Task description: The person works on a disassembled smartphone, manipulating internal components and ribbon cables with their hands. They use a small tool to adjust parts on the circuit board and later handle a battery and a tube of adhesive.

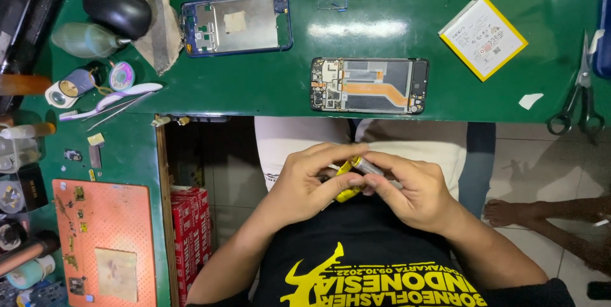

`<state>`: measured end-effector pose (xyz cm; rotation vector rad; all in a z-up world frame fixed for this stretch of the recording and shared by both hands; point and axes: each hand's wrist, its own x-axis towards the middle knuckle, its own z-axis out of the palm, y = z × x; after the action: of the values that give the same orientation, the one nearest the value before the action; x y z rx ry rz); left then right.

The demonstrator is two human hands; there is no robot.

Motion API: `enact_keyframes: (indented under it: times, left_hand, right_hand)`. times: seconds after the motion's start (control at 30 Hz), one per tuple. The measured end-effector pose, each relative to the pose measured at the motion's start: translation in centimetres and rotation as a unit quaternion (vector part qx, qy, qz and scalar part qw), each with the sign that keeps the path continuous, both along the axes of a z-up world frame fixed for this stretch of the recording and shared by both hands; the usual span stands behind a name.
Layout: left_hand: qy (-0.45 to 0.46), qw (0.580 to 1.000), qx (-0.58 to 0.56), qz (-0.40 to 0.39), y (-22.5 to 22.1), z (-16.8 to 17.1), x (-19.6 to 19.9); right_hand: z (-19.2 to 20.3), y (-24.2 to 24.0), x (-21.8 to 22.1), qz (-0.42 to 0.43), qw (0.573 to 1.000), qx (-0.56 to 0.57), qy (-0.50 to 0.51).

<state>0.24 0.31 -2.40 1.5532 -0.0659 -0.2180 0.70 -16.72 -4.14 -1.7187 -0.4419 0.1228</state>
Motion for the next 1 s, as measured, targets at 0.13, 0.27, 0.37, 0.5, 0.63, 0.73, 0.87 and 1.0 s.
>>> enact_keyframes:
  times: [0.13,0.27,0.37,0.5,0.63,0.73,0.87,1.0]
  left_hand:
    - [-0.002,1.000,0.009,0.030,-0.2,-0.3,-0.2]
    - [0.034,0.995,-0.048,0.075,-0.6,-1.3,-0.7]
    - [-0.002,0.997,-0.016,0.078,-0.5,-0.9,-0.7]
    - [-0.025,0.998,0.011,0.061,-0.5,-0.6,-0.7]
    - [0.059,0.994,-0.078,0.048,-0.7,-0.5,-1.0]
    - [0.068,0.992,-0.086,0.059,-0.5,-1.0,-1.6]
    - [0.063,0.992,-0.083,0.071,-0.1,-0.8,-1.2]
    - [-0.030,0.999,0.005,0.042,-0.2,0.5,-0.9]
  right_hand:
    - [-0.5,0.1,-0.3,0.018,0.999,0.009,0.034]
    - [0.5,0.1,0.5,-0.025,0.999,-0.025,-0.007]
    - [1.0,0.2,0.7,-0.035,0.998,-0.043,-0.040]
    - [0.8,-0.1,0.6,-0.014,0.997,-0.014,-0.070]
    - [1.0,0.3,0.3,-0.025,0.983,-0.026,-0.179]
    - [0.7,0.2,0.0,0.005,0.972,-0.038,-0.234]
    - [1.8,0.7,1.0,0.017,0.985,-0.007,-0.171]
    - [1.2,-0.3,0.6,0.021,0.998,0.017,-0.065]
